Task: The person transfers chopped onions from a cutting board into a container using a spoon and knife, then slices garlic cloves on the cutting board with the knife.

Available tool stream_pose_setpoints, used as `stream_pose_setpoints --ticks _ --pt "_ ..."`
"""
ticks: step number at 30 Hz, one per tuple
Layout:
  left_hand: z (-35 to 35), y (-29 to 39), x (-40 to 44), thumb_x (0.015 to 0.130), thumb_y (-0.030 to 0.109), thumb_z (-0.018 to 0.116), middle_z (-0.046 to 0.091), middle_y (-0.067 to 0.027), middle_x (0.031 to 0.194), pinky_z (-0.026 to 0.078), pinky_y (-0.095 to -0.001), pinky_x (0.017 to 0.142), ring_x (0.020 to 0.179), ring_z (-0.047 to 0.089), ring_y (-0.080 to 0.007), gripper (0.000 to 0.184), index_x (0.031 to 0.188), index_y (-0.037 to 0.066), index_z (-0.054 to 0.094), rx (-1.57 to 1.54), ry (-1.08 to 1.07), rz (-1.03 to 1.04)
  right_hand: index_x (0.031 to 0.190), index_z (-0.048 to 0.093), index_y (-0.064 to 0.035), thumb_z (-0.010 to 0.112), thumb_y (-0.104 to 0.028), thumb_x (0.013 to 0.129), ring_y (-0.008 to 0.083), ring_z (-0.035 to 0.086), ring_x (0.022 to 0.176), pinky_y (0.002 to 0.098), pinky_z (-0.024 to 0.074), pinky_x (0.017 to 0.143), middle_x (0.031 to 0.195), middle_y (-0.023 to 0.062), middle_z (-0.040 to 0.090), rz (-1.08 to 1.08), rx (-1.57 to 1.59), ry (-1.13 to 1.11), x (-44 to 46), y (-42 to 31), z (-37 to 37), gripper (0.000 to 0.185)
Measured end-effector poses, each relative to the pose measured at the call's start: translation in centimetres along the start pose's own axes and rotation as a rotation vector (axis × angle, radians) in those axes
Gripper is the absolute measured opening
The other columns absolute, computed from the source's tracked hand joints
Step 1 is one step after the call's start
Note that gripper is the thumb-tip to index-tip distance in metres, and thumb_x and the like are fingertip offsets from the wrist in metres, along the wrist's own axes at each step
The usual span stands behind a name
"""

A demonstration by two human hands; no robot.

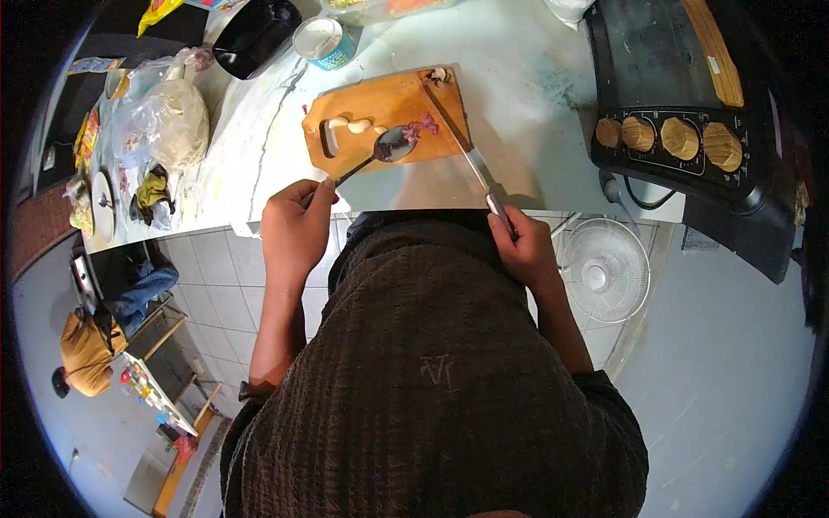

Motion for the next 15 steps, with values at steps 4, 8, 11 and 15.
stream_pose_setpoints --ticks 4,8,11,15 --pt "0.1 0.6 0.4 0.092 0.028 0.063 0.068 -0.0106 0.071 0.045 -0.0302 0.061 0.062 0.056 -0.0130 0.034 0.084 -0.004 0.071 0.057 0.036 0.013 0.101 0.065 0.0011 0.061 -0.023 0.095 0.0119 0.049 0.059 0.0300 0.0420 0.057 0.063 0.0100 0.056 -0.007 0.038 -0.011 0.0 0.9 0.8 0.026" --pt "1.0 -0.2 1.0 0.092 0.028 0.063 0.067 -0.0091 0.070 0.045 -0.0298 0.060 0.061 0.055 -0.0128 0.034 0.085 -0.004 0.071 -0.015 0.003 0.050 0.101 0.065 0.0010 0.060 -0.024 0.096 0.0121 0.049 0.059 0.0295 0.0421 0.057 0.064 0.0100 0.056 -0.024 0.083 -0.026 0.2 1.0 1.1 0.026" --pt "1.5 -0.4 1.5 0.093 0.027 0.063 0.067 -0.0082 0.071 0.045 -0.0296 0.060 0.061 0.054 -0.0131 0.033 0.085 -0.004 0.072 -0.035 -0.009 0.065 0.098 0.064 -0.0014 0.060 -0.028 0.094 0.0328 0.066 0.067 0.0387 0.0491 0.062 0.073 0.0205 0.064 0.035 0.044 -0.099 0.5 1.7 1.4 0.028" --pt "2.1 -2.2 2.3 0.091 0.026 0.063 0.067 -0.0083 0.067 0.045 -0.0310 0.060 0.059 0.055 -0.0136 0.031 0.082 -0.003 0.071 -0.109 -0.008 0.036 0.097 0.063 -0.0016 0.061 -0.028 0.093 0.0344 0.066 0.066 0.0387 0.0489 0.061 0.072 0.0203 0.063 -0.017 0.079 -0.101 0.6 1.4 1.4 0.026"
Point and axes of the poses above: each hand's wrist, its own x-axis towards the middle knuckle, its own z-axis out of the palm, y = z × x, the point moved 6 cm from there along x, towards the middle knuckle
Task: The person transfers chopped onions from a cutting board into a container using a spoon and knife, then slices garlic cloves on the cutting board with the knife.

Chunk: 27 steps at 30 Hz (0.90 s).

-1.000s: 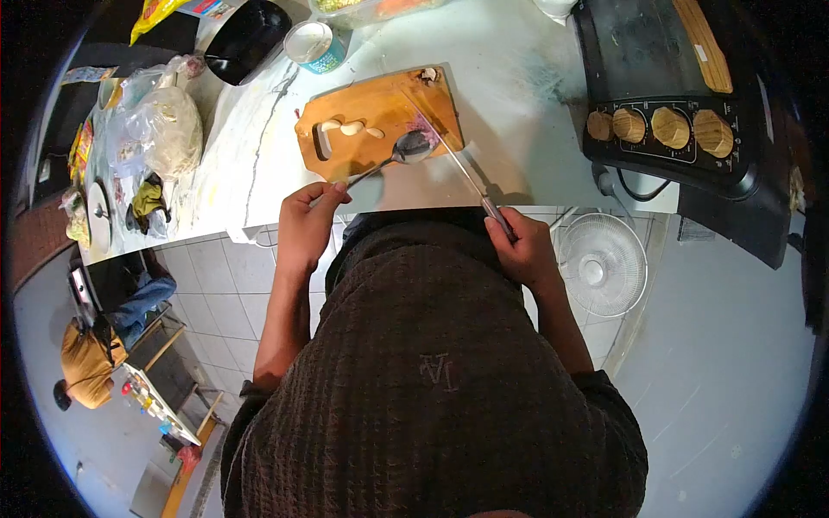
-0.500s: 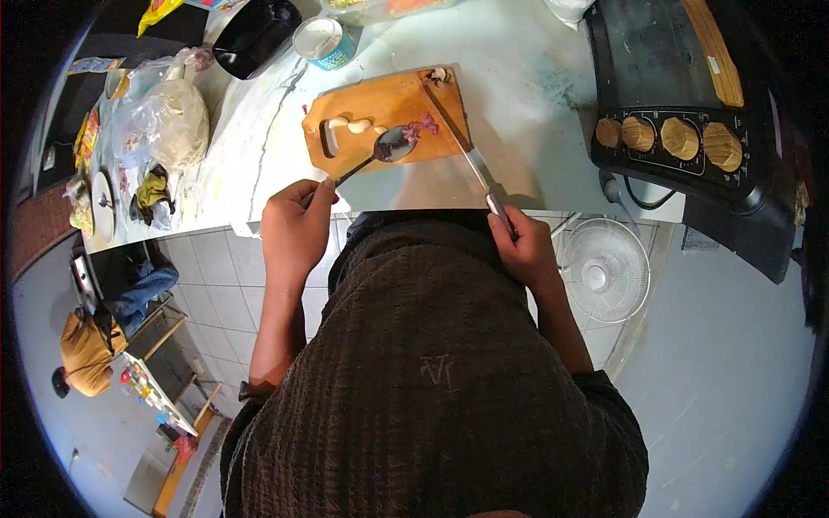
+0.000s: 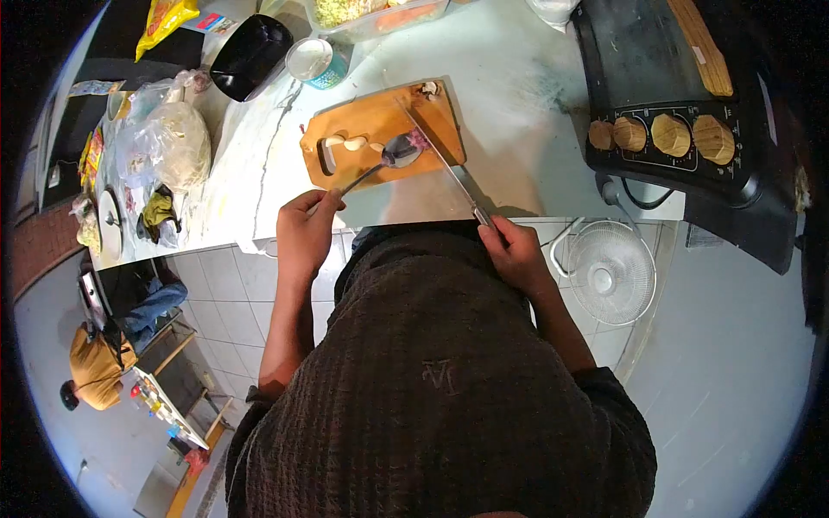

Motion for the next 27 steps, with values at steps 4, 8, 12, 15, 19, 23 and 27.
stream_pose_setpoints --ticks 4,8,12,15,19,23,27 --pt "0.7 -2.5 0.5 0.093 0.025 0.064 0.055 0.0011 0.060 0.036 -0.0260 0.052 0.055 0.044 -0.0074 0.029 0.081 0.000 0.072 -0.184 -0.111 -0.145 0.096 0.063 -0.0024 0.062 -0.026 0.093 0.0339 0.065 0.065 0.0390 0.0483 0.060 0.071 0.0199 0.062 -0.093 -0.070 0.072 -0.3 -1.6 -0.3 0.024" --pt "1.1 -3.4 0.4 0.094 0.025 0.065 0.043 0.0078 0.057 0.023 -0.0219 0.047 0.051 0.031 -0.0027 0.025 0.082 0.003 0.071 -0.410 -0.186 -0.222 0.097 0.065 0.0005 0.062 -0.023 0.094 0.0138 0.049 0.056 0.0315 0.0416 0.055 0.062 0.0108 0.054 -0.104 -0.092 0.075 -0.4 -2.7 -1.1 0.024" --pt "0.5 -3.9 0.5 0.094 0.025 0.065 0.041 0.0083 0.056 0.022 -0.0214 0.047 0.050 0.030 -0.0032 0.025 0.083 0.004 0.070 -0.480 -0.202 -0.211 0.097 0.065 -0.0004 0.062 -0.022 0.093 0.0107 0.045 0.056 0.0293 0.0385 0.053 0.060 0.0059 0.049 -0.067 -0.051 0.090 -0.5 -2.5 -1.8 0.022" --pt "-0.8 -3.7 0.7 0.094 0.024 0.065 0.039 0.0090 0.055 0.020 -0.0224 0.046 0.049 0.028 -0.0026 0.024 0.082 0.003 0.069 -0.525 -0.172 -0.223 0.098 0.066 -0.0006 0.062 -0.021 0.093 0.0089 0.043 0.056 0.0278 0.0368 0.053 0.060 0.0015 0.049 -0.034 0.003 0.109 -0.4 -1.8 -2.0 0.022" --pt "-5.1 -2.1 2.1 0.094 0.021 0.063 0.037 0.0098 0.054 0.016 -0.0238 0.047 0.048 0.025 -0.0020 0.024 0.081 0.002 0.068 -0.586 -0.053 -0.112 0.098 0.067 -0.0011 0.061 -0.020 0.094 0.0063 0.042 0.058 0.0262 0.0350 0.052 0.062 -0.0043 0.050 -0.042 -0.049 0.118 0.1 -1.8 -2.2 0.021" --pt "-10.6 0.6 4.7 0.094 0.022 0.064 0.035 0.0102 0.055 0.014 -0.0235 0.048 0.050 0.024 -0.0009 0.024 0.081 0.002 0.070 -0.459 0.148 0.016 0.098 0.067 -0.0009 0.061 -0.020 0.095 0.0057 0.042 0.058 0.0261 0.0347 0.052 0.062 -0.0042 0.050 -0.024 0.010 0.104 0.6 -1.2 -1.9 0.020" --pt "-13.6 3.7 6.5 0.092 0.028 0.066 0.063 -0.0012 0.064 0.041 -0.0269 0.054 0.055 0.052 -0.0109 0.029 0.085 0.000 0.073 -0.057 0.386 0.235 0.095 0.066 0.0004 0.061 -0.019 0.094 0.0061 0.042 0.057 0.0262 0.0345 0.051 0.059 -0.0017 0.047 -0.068 -0.004 0.119 1.2 -2.0 -2.6 0.020"
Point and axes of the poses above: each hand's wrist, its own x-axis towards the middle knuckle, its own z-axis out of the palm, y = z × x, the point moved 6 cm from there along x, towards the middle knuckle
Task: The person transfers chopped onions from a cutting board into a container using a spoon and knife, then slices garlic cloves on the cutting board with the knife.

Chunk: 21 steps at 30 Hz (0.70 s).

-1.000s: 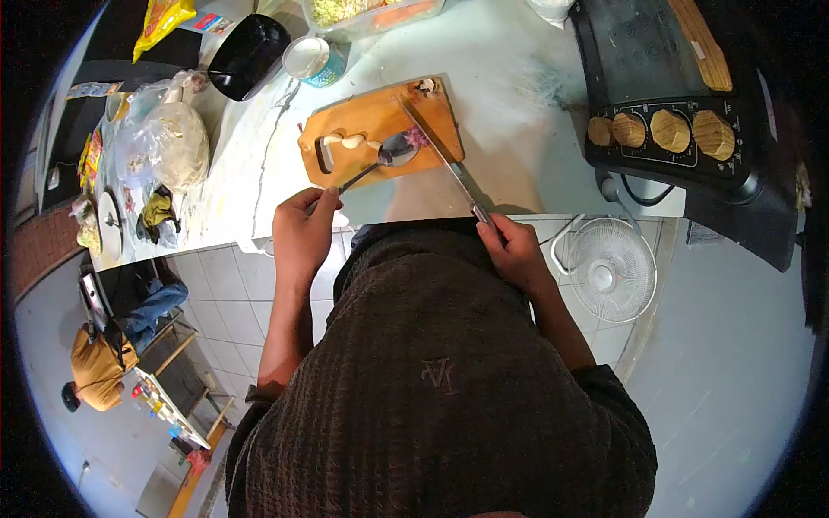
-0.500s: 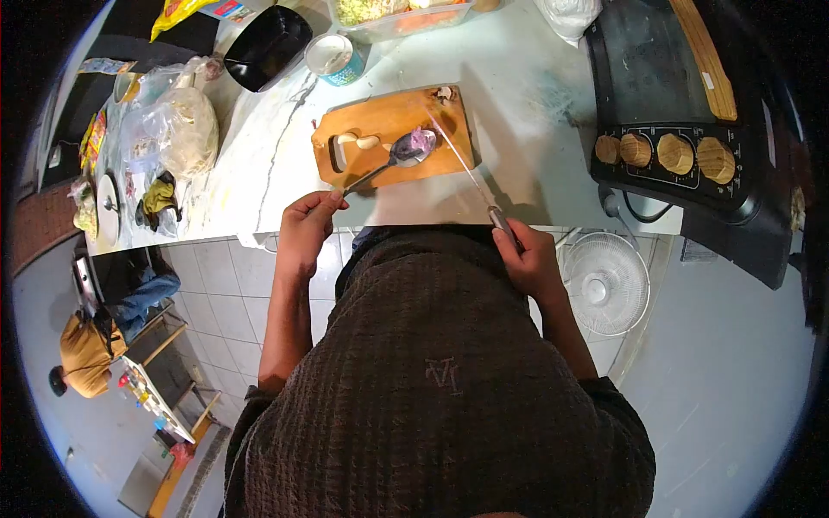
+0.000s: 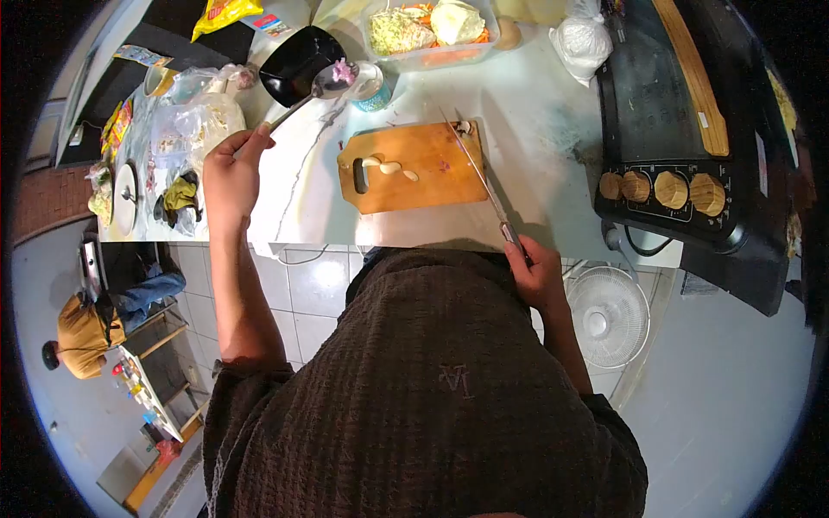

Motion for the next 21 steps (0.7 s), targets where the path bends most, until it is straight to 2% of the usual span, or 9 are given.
stream_pose_setpoints --ticks 1,3,4,7,11,13,17,19,21 --pt "0.1 0.3 0.4 0.092 0.028 0.066 0.063 -0.0012 0.064 0.041 -0.0269 0.054 0.055 0.052 -0.0109 0.029 0.085 0.000 0.073 -0.001 0.001 0.009 0.095 0.066 0.0009 0.061 -0.019 0.094 0.0061 0.042 0.056 0.0263 0.0342 0.051 0.058 -0.0010 0.046 -0.004 -0.032 0.000 0.2 -0.1 -0.2 0.020" --pt "0.7 2.8 0.7 0.091 0.027 0.066 0.068 -0.0127 0.069 0.047 -0.0315 0.059 0.058 0.062 -0.0218 0.028 0.086 0.001 0.073 0.208 -0.018 0.247 0.095 0.065 0.0012 0.061 -0.019 0.094 0.0061 0.041 0.056 0.0264 0.0338 0.050 0.058 -0.0008 0.046 -0.019 -0.007 0.043 0.2 0.0 -0.3 0.020" --pt "1.0 4.1 0.7 0.090 0.025 0.065 0.065 -0.0201 0.071 0.049 -0.0377 0.059 0.062 0.065 -0.0333 0.024 0.084 0.002 0.071 0.338 -0.015 0.271 0.094 0.065 0.0014 0.061 -0.019 0.094 0.0062 0.040 0.056 0.0265 0.0333 0.050 0.058 -0.0007 0.045 -0.028 0.014 0.077 0.2 0.0 -0.5 0.020" --pt "3.3 7.6 -0.1 0.090 0.024 0.064 0.063 -0.0202 0.070 0.051 -0.0430 0.059 0.064 0.064 -0.0383 0.022 0.079 0.006 0.069 0.613 -0.040 0.535 0.094 0.065 0.0018 0.062 -0.018 0.093 0.0063 0.040 0.056 0.0274 0.0329 0.050 0.057 0.0005 0.046 -0.018 -0.013 0.036 0.7 0.0 -1.0 0.020" --pt "5.1 9.0 0.4 0.089 0.024 0.064 0.063 -0.0172 0.066 0.051 -0.0469 0.059 0.063 0.064 -0.0372 0.022 0.073 0.008 0.064 0.699 -0.084 0.660 0.093 0.065 0.0016 0.062 -0.018 0.093 0.0062 0.039 0.056 0.0277 0.0327 0.050 0.057 0.0006 0.045 -0.057 0.000 0.047 1.4 -0.4 -1.3 0.020" --pt "5.4 9.3 0.3 0.088 0.023 0.064 0.064 -0.0164 0.065 0.051 -0.0470 0.058 0.063 0.065 -0.0364 0.022 0.072 0.008 0.062 0.779 -0.079 0.692 0.092 0.065 -0.0007 0.064 -0.025 0.093 0.0130 0.049 0.054 0.0322 0.0406 0.051 0.062 0.0129 0.055 -0.007 -0.039 0.013 1.6 -0.5 -1.6 0.024" --pt "5.1 10.1 0.2 0.086 0.018 0.064 0.063 -0.0158 0.065 0.051 -0.0449 0.059 0.062 0.063 -0.0347 0.014 0.075 0.009 0.066 0.822 -0.037 0.796 0.096 0.065 0.0021 0.062 -0.018 0.093 0.0060 0.040 0.059 0.0270 0.0342 0.051 0.059 0.0007 0.046 -0.007 0.003 0.042 1.8 -0.7 -1.6 0.021" --pt "4.9 10.7 -0.4 0.085 0.015 0.064 0.063 -0.0149 0.065 0.051 -0.0432 0.060 0.063 0.063 -0.0334 0.011 0.076 0.010 0.065 0.787 -0.049 0.858 0.103 0.067 -0.0014 0.064 -0.027 0.093 0.0148 0.055 0.056 0.0325 0.0438 0.054 0.065 0.0152 0.060 0.020 -0.028 0.007 1.9 -0.2 -1.6 0.027" --pt "4.6 11.3 -0.8 0.085 0.016 0.065 0.063 -0.0145 0.065 0.050 -0.0431 0.060 0.063 0.063 -0.0332 0.011 0.075 0.010 0.064 0.810 -0.055 0.870 0.103 0.067 -0.0014 0.064 -0.027 0.093 0.0145 0.055 0.056 0.0325 0.0438 0.054 0.065 0.0150 0.060 0.005 -0.009 0.018 2.1 0.3 -1.3 0.028"
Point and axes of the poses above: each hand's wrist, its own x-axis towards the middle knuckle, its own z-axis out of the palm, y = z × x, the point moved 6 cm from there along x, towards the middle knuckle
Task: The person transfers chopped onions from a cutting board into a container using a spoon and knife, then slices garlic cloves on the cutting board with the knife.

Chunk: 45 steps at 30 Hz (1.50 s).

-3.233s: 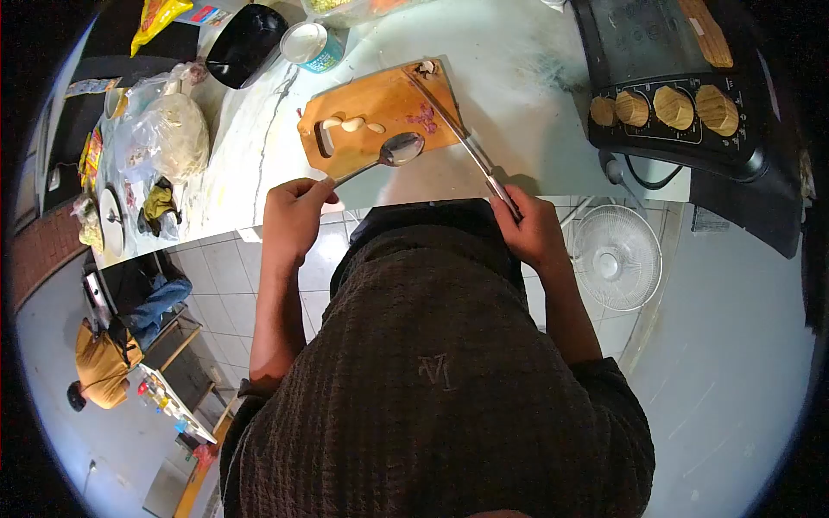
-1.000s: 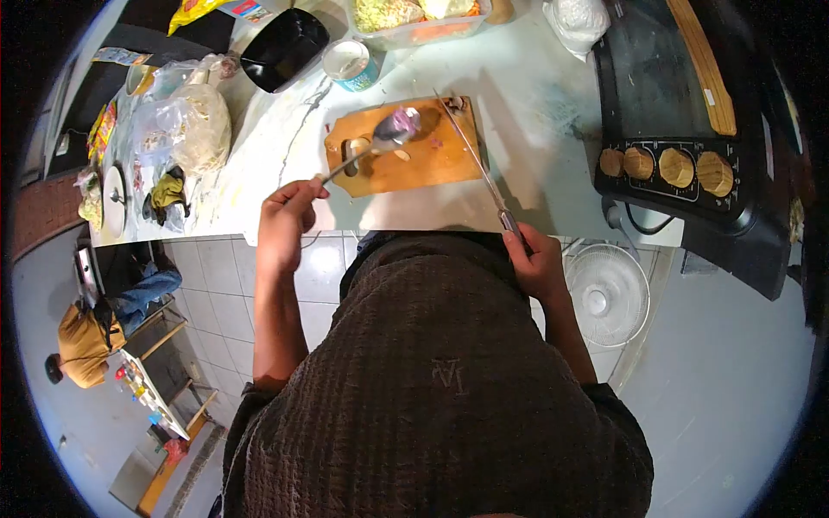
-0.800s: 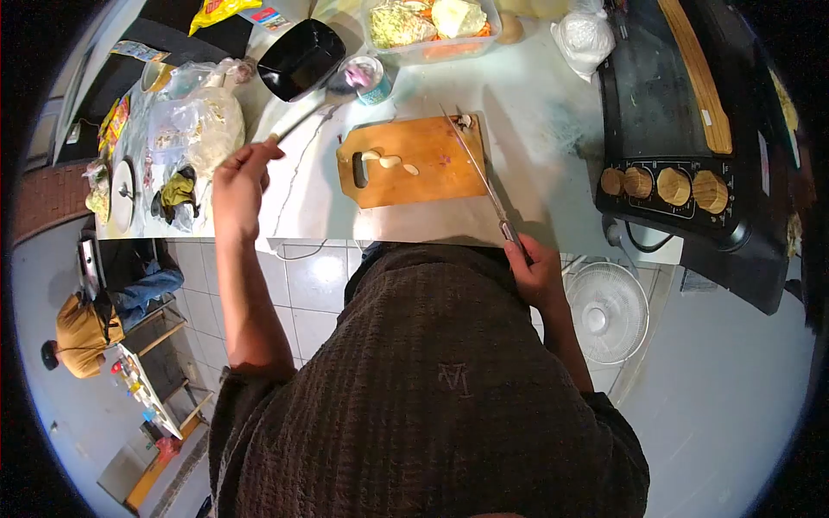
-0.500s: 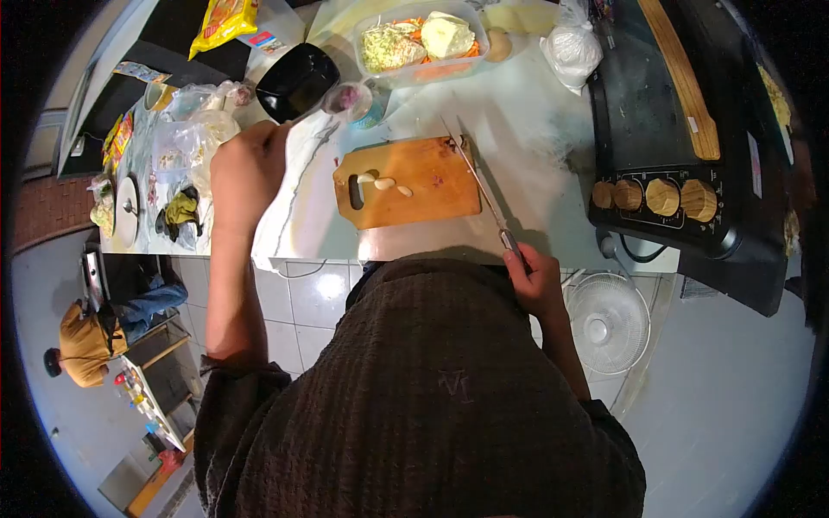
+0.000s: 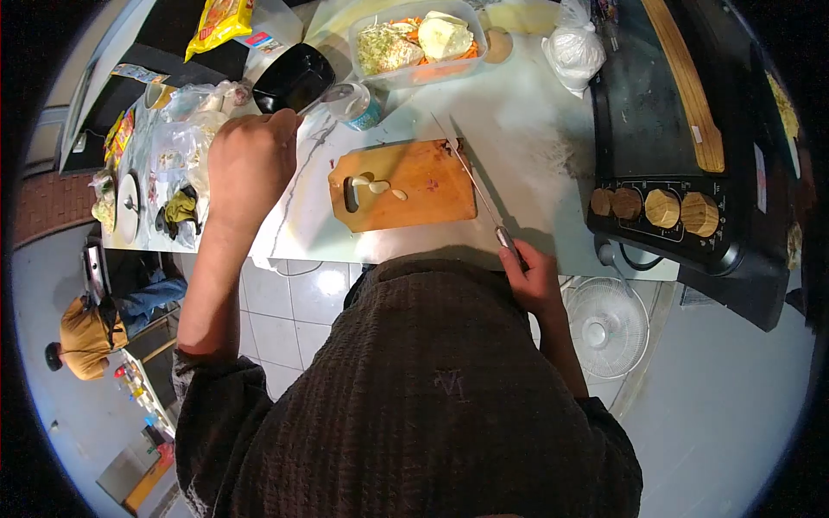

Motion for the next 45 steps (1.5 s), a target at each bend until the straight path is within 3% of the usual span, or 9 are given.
stream_pose_setpoints --ticks 11,23,26,28,29,30,34,36,45 --pt "-0.6 -0.4 -1.0 0.087 0.021 0.066 0.060 -0.0146 0.063 0.049 -0.0448 0.059 0.062 0.061 -0.0353 0.022 0.071 0.007 0.058 0.016 -0.003 -0.076 0.102 0.067 -0.0014 0.063 -0.029 0.094 0.0131 0.052 0.055 0.0327 0.0431 0.054 0.063 0.0126 0.057 0.003 0.017 -0.054 0.6 0.5 0.5 0.029" --pt "-1.0 -1.9 -3.5 0.091 0.019 0.066 0.059 -0.0204 0.065 0.046 -0.0414 0.053 0.056 0.056 -0.0402 0.021 0.078 0.003 0.066 -0.333 0.043 -0.254 0.100 0.065 0.0008 0.061 -0.027 0.095 0.0109 0.049 0.058 0.0316 0.0418 0.055 0.063 0.0121 0.054 0.026 0.039 -0.139 0.9 1.4 1.3 0.029" --pt "-1.3 -2.3 -5.1 0.091 0.017 0.067 0.059 -0.0185 0.063 0.046 -0.0362 0.053 0.051 0.054 -0.0326 0.019 0.082 0.000 0.068 -0.362 0.039 -0.428 0.101 0.065 0.0011 0.061 -0.027 0.095 0.0115 0.050 0.058 0.0317 0.0417 0.054 0.063 0.0123 0.055 0.021 0.101 -0.117 0.6 1.0 1.2 0.028" --pt "-1.4 -2.2 -6.7 0.091 0.016 0.067 0.059 -0.0155 0.062 0.045 -0.0317 0.053 0.049 0.051 -0.0188 0.019 0.087 -0.002 0.069 -0.510 0.120 -0.543 0.095 0.064 -0.0005 0.058 -0.023 0.098 0.0060 0.048 0.061 0.0248 0.0380 0.056 0.065 -0.0017 0.054 0.025 0.047 -0.136 0.5 1.0 1.2 0.023" --pt "0.5 -2.9 -8.2 0.092 0.016 0.067 0.061 -0.0139 0.063 0.044 -0.0299 0.054 0.054 0.049 -0.0100 0.019 0.091 -0.003 0.069 -0.642 0.044 -0.628 0.095 0.064 -0.0005 0.058 -0.023 0.098 0.0060 0.048 0.061 0.0248 0.0380 0.056 0.065 -0.0017 0.054 0.032 0.046 -0.134 0.3 1.1 1.3 0.023" --pt "0.6 -1.8 -8.5 0.092 0.015 0.067 0.062 -0.0136 0.064 0.044 -0.0290 0.054 0.054 0.049 -0.0095 0.018 0.092 -0.003 0.070 -0.637 0.066 -0.581 0.095 0.064 -0.0005 0.058 -0.022 0.098 0.0060 0.048 0.061 0.0249 0.0380 0.056 0.065 -0.0016 0.054 0.041 0.041 -0.125 0.1 1.2 1.3 0.023" --pt "4.2 1.3 -10.9 0.092 0.014 0.066 0.063 -0.0162 0.067 0.045 -0.0303 0.055 0.052 0.052 -0.0156 0.015 0.091 -0.001 0.070 -0.681 -0.093 -0.587 0.093 0.063 0.0000 0.058 -0.022 0.098 0.0062 0.048 0.062 0.0252 0.0381 0.056 0.065 -0.0010 0.054 0.067 0.018 -0.130 -0.4 1.5 1.5 0.023" --pt "5.7 2.6 -11.6 0.091 0.015 0.066 0.060 -0.0184 0.065 0.044 -0.0328 0.053 0.049 0.054 -0.0250 0.017 0.087 0.000 0.070 -0.714 -0.081 -0.583 0.093 0.062 0.0001 0.058 -0.022 0.098 0.0063 0.048 0.062 0.0252 0.0381 0.056 0.065 -0.0008 0.054 0.071 0.022 -0.117 -0.7 1.4 1.6 0.023" --pt "7.3 6.1 -11.8 0.092 0.020 0.066 0.059 -0.0154 0.060 0.044 -0.0338 0.052 0.048 0.053 -0.0246 0.022 0.086 -0.001 0.070 -0.787 -0.250 -0.650 0.090 0.061 0.0004 0.058 -0.021 0.098 0.0067 0.049 0.061 0.0257 0.0384 0.055 0.063 0.0004 0.054 0.072 0.055 -0.091 -1.1 0.7 2.2 0.023"
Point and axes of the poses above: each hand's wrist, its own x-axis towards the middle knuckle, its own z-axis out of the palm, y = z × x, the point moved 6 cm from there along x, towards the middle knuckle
